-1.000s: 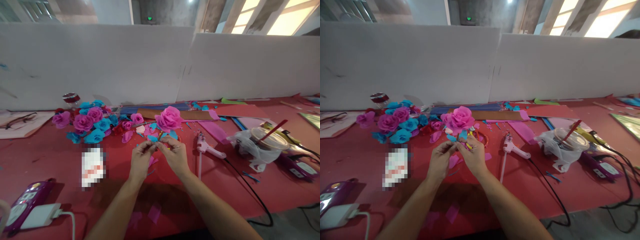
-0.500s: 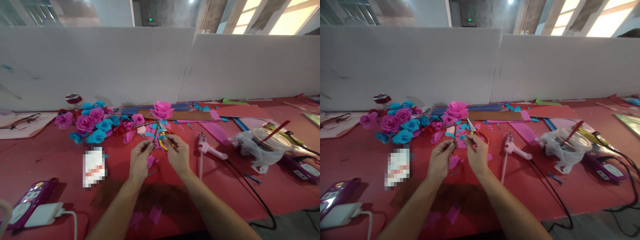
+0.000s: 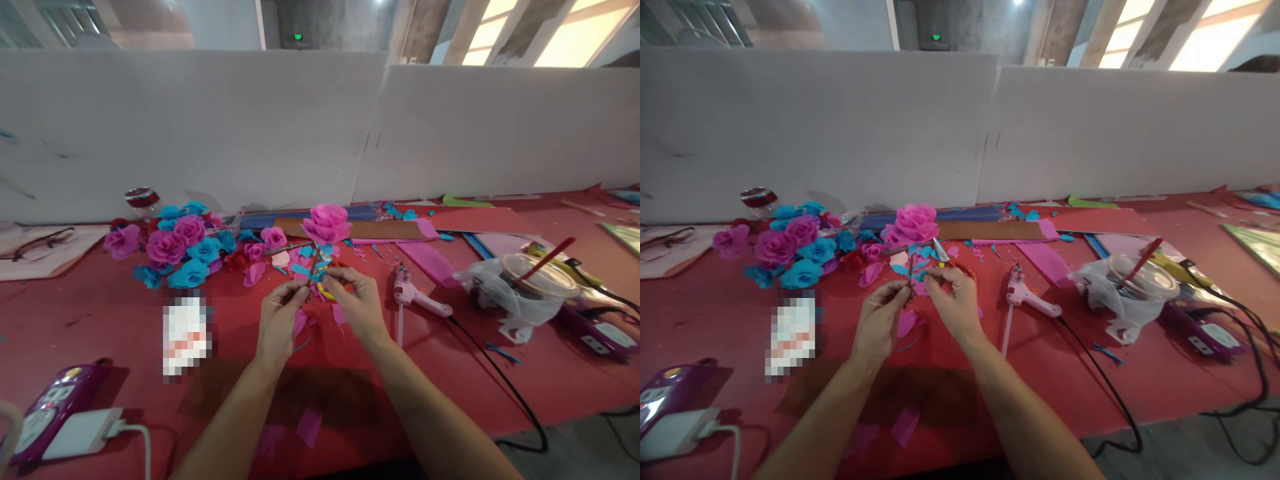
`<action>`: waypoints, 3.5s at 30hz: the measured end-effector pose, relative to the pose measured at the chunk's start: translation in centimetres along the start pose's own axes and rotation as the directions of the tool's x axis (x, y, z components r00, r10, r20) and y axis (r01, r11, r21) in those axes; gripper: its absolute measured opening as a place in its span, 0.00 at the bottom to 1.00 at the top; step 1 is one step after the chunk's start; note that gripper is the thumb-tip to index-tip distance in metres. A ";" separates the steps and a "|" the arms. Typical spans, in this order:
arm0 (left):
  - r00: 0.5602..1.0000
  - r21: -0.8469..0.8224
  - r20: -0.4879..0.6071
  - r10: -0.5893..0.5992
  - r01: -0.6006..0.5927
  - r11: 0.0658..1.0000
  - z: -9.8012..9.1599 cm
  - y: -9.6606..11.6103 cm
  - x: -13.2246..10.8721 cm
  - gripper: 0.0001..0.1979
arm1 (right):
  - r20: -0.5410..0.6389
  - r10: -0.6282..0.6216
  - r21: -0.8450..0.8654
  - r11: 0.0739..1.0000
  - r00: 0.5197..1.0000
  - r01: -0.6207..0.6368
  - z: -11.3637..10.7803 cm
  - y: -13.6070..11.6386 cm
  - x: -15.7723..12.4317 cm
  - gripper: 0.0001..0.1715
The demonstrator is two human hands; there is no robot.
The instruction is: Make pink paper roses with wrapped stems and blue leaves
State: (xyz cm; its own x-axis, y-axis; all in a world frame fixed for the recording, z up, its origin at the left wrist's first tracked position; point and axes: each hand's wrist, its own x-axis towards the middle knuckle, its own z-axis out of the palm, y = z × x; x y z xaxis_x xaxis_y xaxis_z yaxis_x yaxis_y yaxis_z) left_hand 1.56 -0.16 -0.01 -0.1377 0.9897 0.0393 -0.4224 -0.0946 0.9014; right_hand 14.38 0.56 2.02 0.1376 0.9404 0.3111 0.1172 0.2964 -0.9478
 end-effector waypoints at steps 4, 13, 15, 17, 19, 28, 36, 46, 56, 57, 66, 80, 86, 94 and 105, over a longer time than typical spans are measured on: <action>1.000 0.018 0.010 -0.004 0.004 1.000 -0.1 -0.1 0.1 0.05 | 0.085 0.002 0.067 0.998 0.996 -0.008 -0.1 -0.1 0.0 0.10; 0.999 0.032 0.050 0.020 -0.021 0.999 -0.3 -0.1 0.1 0.03 | 0.129 -0.022 0.202 0.979 0.991 -0.004 0.4 -0.2 -0.5 0.07; 0.998 0.052 0.058 0.033 -0.036 0.998 -0.3 -0.1 0.1 0.03 | 0.124 0.013 0.249 0.968 0.992 -0.044 0.5 0.0 -0.4 0.06; 0.997 0.080 0.060 0.046 -0.051 0.995 -0.3 -0.1 0.1 0.04 | 0.115 0.027 0.231 0.971 0.993 -0.053 0.6 0.1 -0.3 0.06; 0.997 0.131 0.059 0.053 -0.061 0.990 -0.4 -0.2 0.0 0.04 | 0.093 0.017 0.172 0.985 0.996 -0.033 0.6 -0.2 -0.3 0.05; 0.992 0.168 0.021 0.127 -0.129 0.977 -0.3 0.1 -0.3 0.04 | 0.055 -0.112 0.098 0.989 0.992 0.107 1.0 -0.3 -0.8 0.04; 0.991 0.160 -0.061 0.120 -0.109 0.981 0.0 0.3 -0.3 0.05 | -0.071 -0.107 0.039 0.993 0.992 0.110 1.4 -0.2 -1.2 0.02; 0.986 0.045 -0.166 0.030 -0.023 0.999 -0.7 -0.3 0.6 0.10 | -0.038 -0.048 -0.184 0.982 0.998 0.040 0.9 0.4 -0.9 0.12; 0.994 0.010 -0.106 -0.028 0.029 1.000 -0.2 -0.2 0.3 0.11 | 0.146 -0.008 -0.310 0.949 0.989 0.054 0.0 0.1 -0.2 0.17; 0.995 -0.001 -0.091 -0.032 0.032 0.999 -0.1 -0.1 0.2 0.11 | 0.141 0.028 -0.201 0.980 0.990 0.001 0.2 -0.1 -0.4 0.15; 0.999 -0.009 0.011 -0.041 0.041 0.999 0.2 -0.1 -0.1 0.06 | 0.110 -0.011 0.150 0.989 0.994 -0.005 1.2 0.1 -0.7 0.05; 0.992 0.085 0.026 0.121 -0.123 0.989 -0.2 1.4 -0.1 0.05 | 0.127 -0.069 -0.004 0.998 0.990 0.070 1.0 -0.3 -0.9 0.04; 0.959 0.086 0.020 0.283 -0.284 0.955 -0.2 2.0 -0.3 0.05 | 0.130 -0.137 -0.045 0.989 0.982 0.143 1.0 -0.5 -1.0 0.04; 0.980 0.034 -0.045 0.195 -0.193 0.981 -0.2 1.0 -0.2 0.06 | 0.108 -0.156 0.030 0.988 0.982 0.154 1.0 0.0 -1.1 0.04; 0.983 0.043 0.012 0.184 -0.184 0.982 -0.5 1.7 -0.2 0.04 | 0.156 -0.110 -0.006 0.994 0.982 0.113 0.9 0.8 -0.8 0.07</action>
State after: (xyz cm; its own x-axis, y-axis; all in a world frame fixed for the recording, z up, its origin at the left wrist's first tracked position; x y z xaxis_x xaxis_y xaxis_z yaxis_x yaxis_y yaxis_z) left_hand 0.39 -0.55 1.33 -0.2020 0.9566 0.2098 -0.3506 -0.2707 0.8966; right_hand 13.49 0.18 0.97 -0.0316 0.9164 0.3990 0.1378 0.3994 -0.9064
